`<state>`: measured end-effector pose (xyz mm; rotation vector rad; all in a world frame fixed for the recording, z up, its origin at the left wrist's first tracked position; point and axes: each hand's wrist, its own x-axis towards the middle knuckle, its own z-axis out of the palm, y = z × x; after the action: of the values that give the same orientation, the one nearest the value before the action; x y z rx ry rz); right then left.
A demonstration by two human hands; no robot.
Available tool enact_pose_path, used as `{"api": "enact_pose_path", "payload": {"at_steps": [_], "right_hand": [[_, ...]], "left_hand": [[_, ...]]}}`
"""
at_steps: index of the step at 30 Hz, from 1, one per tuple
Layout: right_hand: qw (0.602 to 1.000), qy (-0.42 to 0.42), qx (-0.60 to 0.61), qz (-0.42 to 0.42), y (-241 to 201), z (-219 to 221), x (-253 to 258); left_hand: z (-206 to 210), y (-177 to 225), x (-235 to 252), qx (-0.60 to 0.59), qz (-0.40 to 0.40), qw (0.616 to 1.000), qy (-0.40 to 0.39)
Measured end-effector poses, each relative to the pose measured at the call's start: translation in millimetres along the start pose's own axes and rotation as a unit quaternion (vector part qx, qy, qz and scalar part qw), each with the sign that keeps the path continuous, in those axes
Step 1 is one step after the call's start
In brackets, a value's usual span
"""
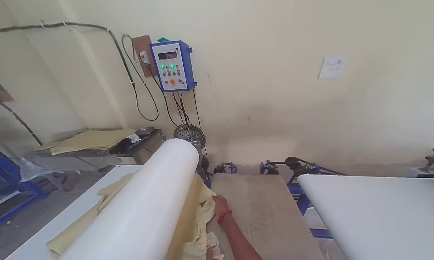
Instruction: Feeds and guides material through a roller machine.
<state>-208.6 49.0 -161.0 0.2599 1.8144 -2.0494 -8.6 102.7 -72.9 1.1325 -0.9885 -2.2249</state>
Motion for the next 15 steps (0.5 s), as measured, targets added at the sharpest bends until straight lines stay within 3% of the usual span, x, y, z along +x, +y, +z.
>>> {"api": "enact_pose_path", "payload": {"at_steps": [15], "right_hand": [[0.999,0.028,-0.040,-0.020,3,-62,0]], "left_hand": [[1,-82,30,-0.039,-0.069,0.997,-0.011]]}}
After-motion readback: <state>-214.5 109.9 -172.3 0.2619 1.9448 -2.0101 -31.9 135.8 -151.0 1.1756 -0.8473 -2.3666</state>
